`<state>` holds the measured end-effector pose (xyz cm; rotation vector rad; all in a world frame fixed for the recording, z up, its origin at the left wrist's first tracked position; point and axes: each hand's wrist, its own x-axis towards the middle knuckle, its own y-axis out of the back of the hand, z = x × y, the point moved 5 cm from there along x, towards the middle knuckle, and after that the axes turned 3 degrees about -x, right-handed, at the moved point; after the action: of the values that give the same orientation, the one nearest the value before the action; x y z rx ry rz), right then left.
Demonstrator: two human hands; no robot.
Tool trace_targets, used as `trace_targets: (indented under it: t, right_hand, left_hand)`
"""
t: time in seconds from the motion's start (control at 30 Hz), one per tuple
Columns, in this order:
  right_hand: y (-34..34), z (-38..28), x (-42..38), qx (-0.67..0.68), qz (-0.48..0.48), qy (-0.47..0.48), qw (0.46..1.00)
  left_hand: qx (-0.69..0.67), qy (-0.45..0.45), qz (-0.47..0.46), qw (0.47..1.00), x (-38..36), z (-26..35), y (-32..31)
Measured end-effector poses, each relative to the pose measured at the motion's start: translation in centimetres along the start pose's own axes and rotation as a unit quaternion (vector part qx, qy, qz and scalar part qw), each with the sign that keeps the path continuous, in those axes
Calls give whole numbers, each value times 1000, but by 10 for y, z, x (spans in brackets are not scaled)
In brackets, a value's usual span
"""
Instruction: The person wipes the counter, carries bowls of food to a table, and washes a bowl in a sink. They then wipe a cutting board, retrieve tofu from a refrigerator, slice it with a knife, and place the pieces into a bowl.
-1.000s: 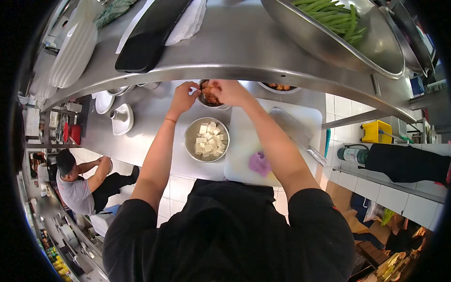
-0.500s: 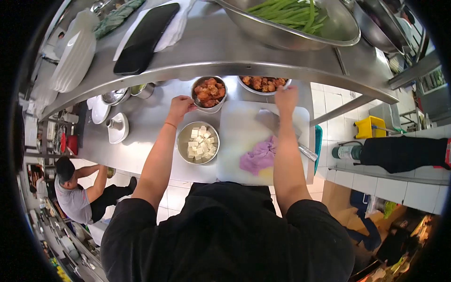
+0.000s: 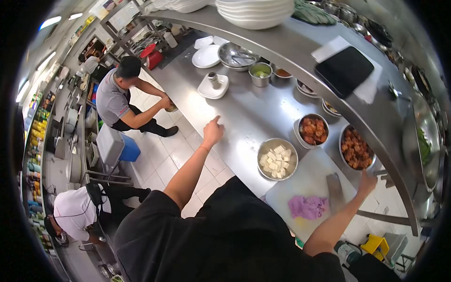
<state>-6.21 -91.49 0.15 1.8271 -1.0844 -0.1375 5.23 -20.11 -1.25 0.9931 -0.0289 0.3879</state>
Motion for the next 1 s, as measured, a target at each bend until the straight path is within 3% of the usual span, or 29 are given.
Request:
trace_targets:
  t: [0.07,0.1,0.13,0.17,0.23,0.3,0.33,0.37,0.4,0.43,0.5,0.53,0.57,0.63,0.7,0.73,0.77,0.8,0.83,0.9,0.93,0.97,1.0]
  right_hand:
    - [27,-6,-18,-95,6,-53,994]
    - [23,18,-27,-173,-54,-40,983]
    - [18,38,-33,-250,-114,-29,961]
    - [26,32,-42,-255,-111,-31,960]
    - [59,-39,-91,-138,-223,53,964]
    - [70,-169,-123,-55,-267,116,955]
    - [53,-224,-141,79,-320,139,934]
    - [27,-273,-161,117,-331,130,927]
    - [8,-339,-185,182,-372,155,897]
    - [-21,-380,-205,202,-401,176,876]
    - [-85,-443,-238,216,-386,168,881]
    - [-128,-457,-250,233,-367,165,885]
    - [-163,-468,-260,224,-409,94,880]
    - [-188,-495,-280,281,-390,58,875]
    - [-218,-503,-285,253,-310,164,902]
    - [-211,-513,-284,244,-299,156,909]
    - [-197,-527,-283,147,-291,186,927]
    - [-188,-533,-282,49,-283,213,934]
    - [-193,-525,-277,40,-275,202,939]
    - [-211,-503,-272,108,-306,179,929]
    - [-209,-490,-269,144,-325,100,929]
    - [-204,-477,-266,141,-316,88,934]
    - [-201,-461,-261,282,-319,1,905]
  left_hand:
    - [-32,-1,62,998,7,-52,5]
    - [-64,-2,116,991,11,-73,14]
    - [-99,73,50,991,23,-82,29]
    - [-132,148,-16,980,39,-79,47]
    - [-26,138,56,988,83,-72,73]
    - [-160,64,138,975,137,-81,68]
    - [-146,35,112,982,164,-91,54]
    - [-134,3,85,987,197,-106,32]
    - [-217,21,-52,975,236,-144,-16]
    - [-220,17,-75,973,249,-147,-22]
    - [-38,-64,-199,977,261,-118,-22]
    - [-161,-29,-238,957,248,-98,-13]
    - [-165,-35,-261,951,237,-87,-18]
    - [-122,-81,-292,945,215,-60,-25]
    - [-130,-58,-353,925,180,-25,-18]
    - [-85,-131,-319,935,171,-15,-24]
    - [-42,-203,-282,937,163,-3,-26]
    - [-49,-215,-291,931,156,6,-32]
    - [-34,-206,-314,926,149,13,-38]
    - [-18,-212,-346,914,142,22,-43]
    - [-7,-237,-353,905,142,32,-41]
    - [4,-260,-359,896,141,41,-37]
    - [2,-266,-355,896,141,47,-30]
